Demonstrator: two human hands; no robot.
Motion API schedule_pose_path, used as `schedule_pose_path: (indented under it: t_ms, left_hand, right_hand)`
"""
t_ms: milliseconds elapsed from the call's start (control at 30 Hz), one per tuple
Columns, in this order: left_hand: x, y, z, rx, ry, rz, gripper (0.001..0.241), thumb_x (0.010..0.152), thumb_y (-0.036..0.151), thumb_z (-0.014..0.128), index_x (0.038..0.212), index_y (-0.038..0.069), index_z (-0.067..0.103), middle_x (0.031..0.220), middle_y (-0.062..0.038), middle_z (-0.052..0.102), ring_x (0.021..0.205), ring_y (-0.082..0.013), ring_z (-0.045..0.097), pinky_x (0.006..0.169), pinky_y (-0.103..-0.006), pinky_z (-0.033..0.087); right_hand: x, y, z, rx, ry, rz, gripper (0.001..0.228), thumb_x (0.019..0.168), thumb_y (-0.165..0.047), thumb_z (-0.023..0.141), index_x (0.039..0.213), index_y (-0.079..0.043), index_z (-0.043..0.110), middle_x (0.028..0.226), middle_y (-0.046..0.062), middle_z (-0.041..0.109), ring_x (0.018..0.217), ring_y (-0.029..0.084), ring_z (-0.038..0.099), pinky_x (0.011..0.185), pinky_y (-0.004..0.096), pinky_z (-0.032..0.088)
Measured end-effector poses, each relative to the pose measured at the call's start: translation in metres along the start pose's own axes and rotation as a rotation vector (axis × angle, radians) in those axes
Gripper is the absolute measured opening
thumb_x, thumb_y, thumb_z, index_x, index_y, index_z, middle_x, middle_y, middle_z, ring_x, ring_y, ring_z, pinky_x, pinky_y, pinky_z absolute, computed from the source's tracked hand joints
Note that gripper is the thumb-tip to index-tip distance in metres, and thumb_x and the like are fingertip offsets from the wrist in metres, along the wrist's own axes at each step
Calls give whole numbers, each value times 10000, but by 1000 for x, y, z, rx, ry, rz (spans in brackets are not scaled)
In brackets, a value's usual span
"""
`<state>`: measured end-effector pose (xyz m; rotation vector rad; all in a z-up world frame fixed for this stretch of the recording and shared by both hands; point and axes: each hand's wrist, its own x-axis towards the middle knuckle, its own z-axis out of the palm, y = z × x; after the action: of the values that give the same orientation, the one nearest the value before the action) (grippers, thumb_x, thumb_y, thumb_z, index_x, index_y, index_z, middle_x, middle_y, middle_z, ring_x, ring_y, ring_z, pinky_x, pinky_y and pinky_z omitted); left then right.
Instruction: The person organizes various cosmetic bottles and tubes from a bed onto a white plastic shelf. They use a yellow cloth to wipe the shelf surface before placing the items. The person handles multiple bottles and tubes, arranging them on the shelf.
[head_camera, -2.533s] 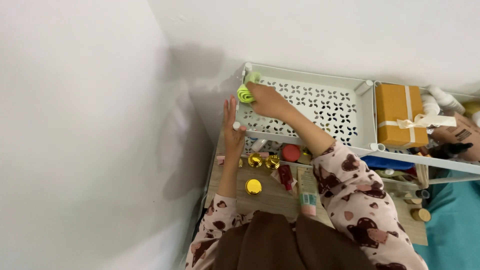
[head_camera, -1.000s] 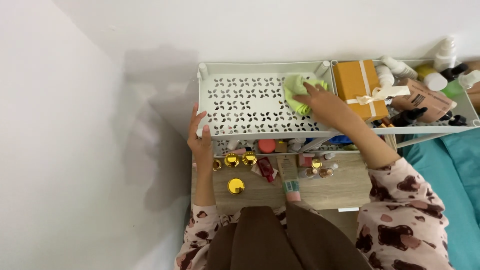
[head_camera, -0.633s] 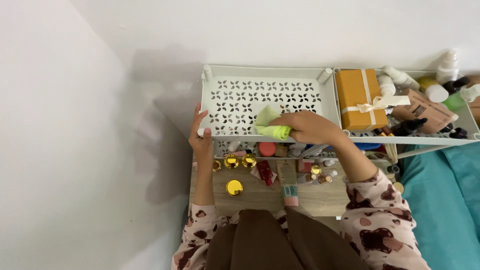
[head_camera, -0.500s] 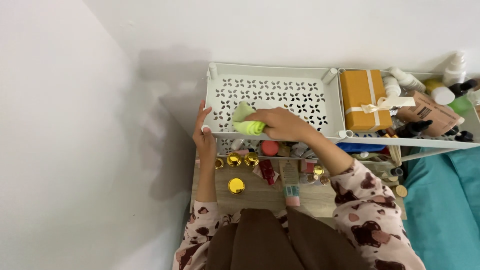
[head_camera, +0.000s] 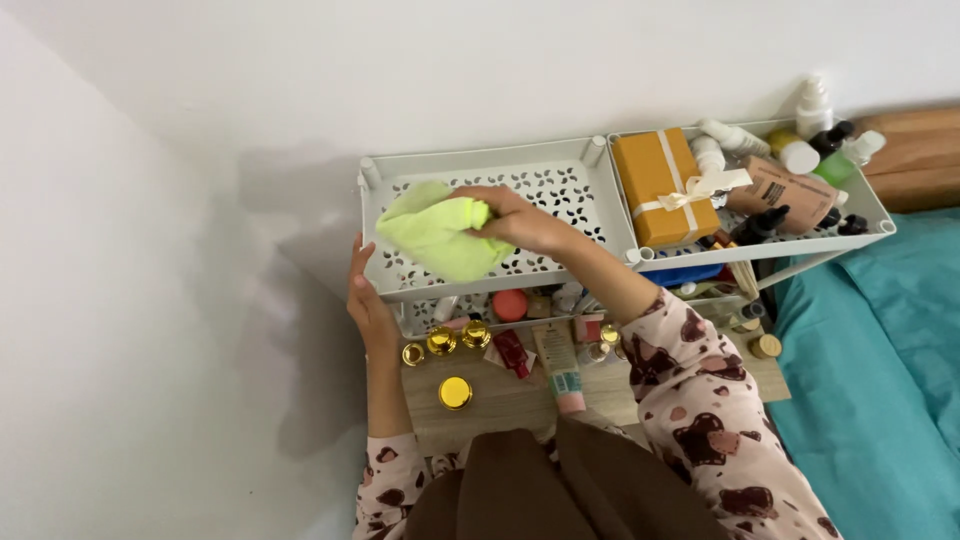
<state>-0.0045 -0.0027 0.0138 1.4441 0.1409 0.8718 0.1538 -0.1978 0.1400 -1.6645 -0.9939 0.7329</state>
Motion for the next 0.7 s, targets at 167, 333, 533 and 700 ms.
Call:
schedule_pose_path:
  t_ms: [167,333,533,700]
  left_hand:
    - [1,8,0,144,3,63,644,1137,528,350,1396,-10,587,1628,-194,442,1498,-310,443,1241,-434,346]
    - [0,9,1,120,-10,72,597,1127,495,402,1393,-6,588,1628,-200,440,1488,-309,456,1225,-442,377]
    - [-1,3,0,96,3,83,534,1130,447,439,1382,1,589,1629,-202,437,1475,-303,474,1211,-441,406]
    - [-2,4,0,85,13,48,486,1118,421,466,1380,33,598,1634,-203,425,1468,-307,474,1201,-438,417]
  right_hand:
    - [-76,-17,-47,-1035,138,-302,603,707,88,540,1235,-165,684,1413,148,627,1311,366,575,1049,495,478]
    - [-122,-18,-61,-1059,-91,531,562,822,3,576,1351,-186,590,1265,109,656,1203,338,625,956,488,516]
    - [-120,-13,-94,-587,-32,-246,670,675,84,518,1319,-82,600,1253,153,648,1175,373,623,949,498,511]
    - [-73,33,-111,-1163,481,-234,504,817,53,564,1274,-114,695,1447,204,606,1312,413,560,980,468,509]
